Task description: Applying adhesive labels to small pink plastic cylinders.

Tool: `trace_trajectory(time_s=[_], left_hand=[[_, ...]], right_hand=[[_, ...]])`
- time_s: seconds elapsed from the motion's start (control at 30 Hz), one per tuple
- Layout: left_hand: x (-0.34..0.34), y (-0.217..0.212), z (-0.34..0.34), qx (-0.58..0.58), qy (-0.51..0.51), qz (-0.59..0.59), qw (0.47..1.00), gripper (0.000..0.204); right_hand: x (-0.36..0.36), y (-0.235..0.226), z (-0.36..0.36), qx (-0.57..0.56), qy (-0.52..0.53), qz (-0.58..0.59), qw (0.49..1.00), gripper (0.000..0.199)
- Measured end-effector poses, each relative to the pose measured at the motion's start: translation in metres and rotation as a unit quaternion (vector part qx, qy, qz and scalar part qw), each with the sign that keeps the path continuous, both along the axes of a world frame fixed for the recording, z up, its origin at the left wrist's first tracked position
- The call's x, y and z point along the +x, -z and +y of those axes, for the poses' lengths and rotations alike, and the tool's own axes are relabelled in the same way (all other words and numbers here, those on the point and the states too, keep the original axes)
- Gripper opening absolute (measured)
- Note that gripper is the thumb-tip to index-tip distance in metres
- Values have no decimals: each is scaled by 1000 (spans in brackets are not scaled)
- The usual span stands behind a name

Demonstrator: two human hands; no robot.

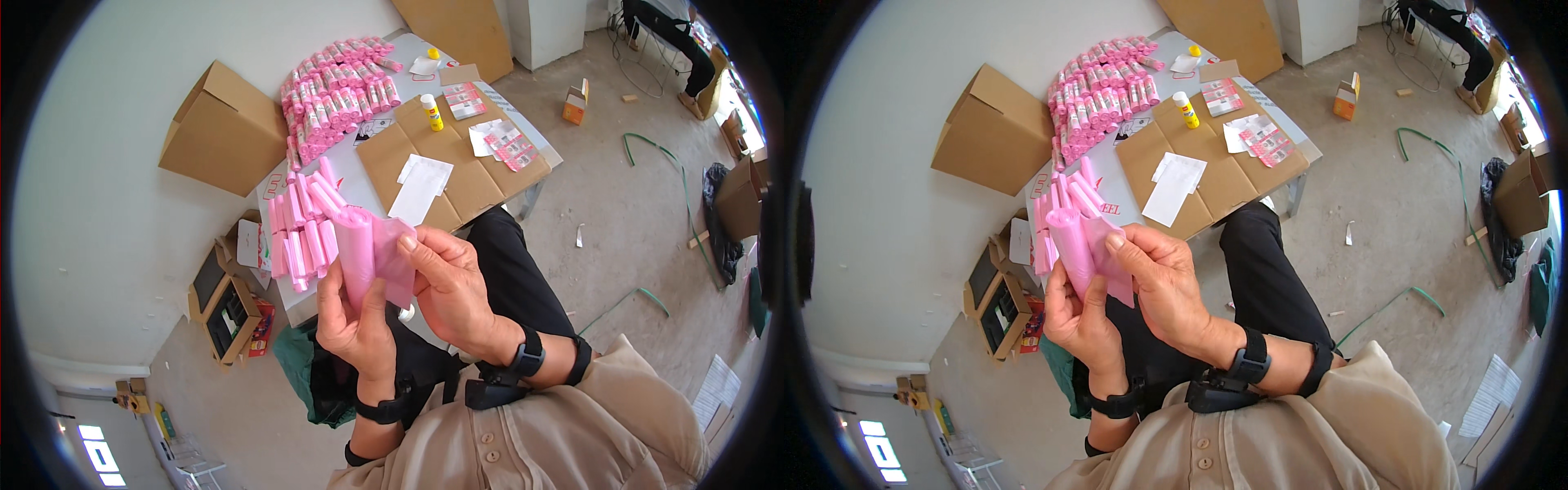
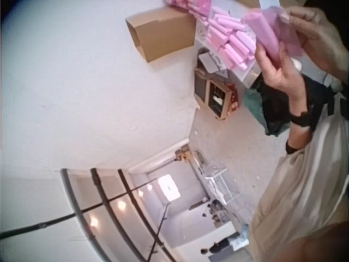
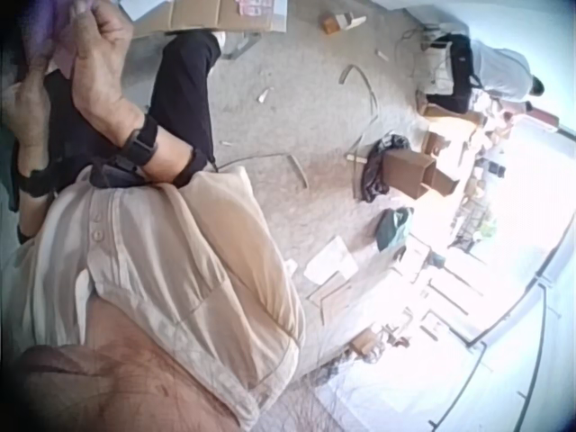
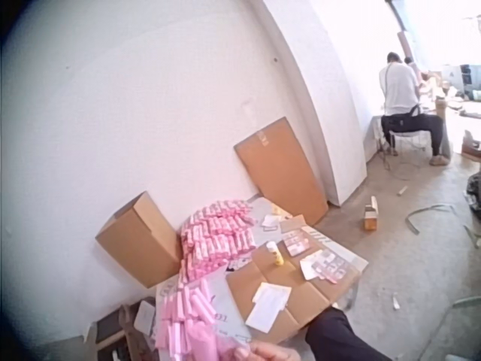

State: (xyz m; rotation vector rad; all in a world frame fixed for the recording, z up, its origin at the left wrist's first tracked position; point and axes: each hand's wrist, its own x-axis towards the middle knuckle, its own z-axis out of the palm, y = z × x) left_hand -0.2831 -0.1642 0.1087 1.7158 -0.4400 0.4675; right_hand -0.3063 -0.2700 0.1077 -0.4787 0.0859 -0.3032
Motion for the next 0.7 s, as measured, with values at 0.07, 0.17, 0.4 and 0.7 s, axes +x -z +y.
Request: trace_trajectory(time_s=[0.07, 0.17, 0.4, 0.7], left_hand=[[0, -2, 1, -18, 20, 19, 999, 41], [-1, -2, 2, -54, 50, 47, 996, 41], [-1, -2, 3, -78, 73, 84, 991, 39], [-2, -15, -7, 92, 17, 44, 995, 43]], right_hand=[[0, -13, 0, -10, 16, -2, 1000, 15], [1, -13, -1, -30, 38, -2, 999, 17], [0, -10, -7, 5, 6, -3, 1000, 16], [6, -2, -7, -20, 25, 56, 998, 14]])
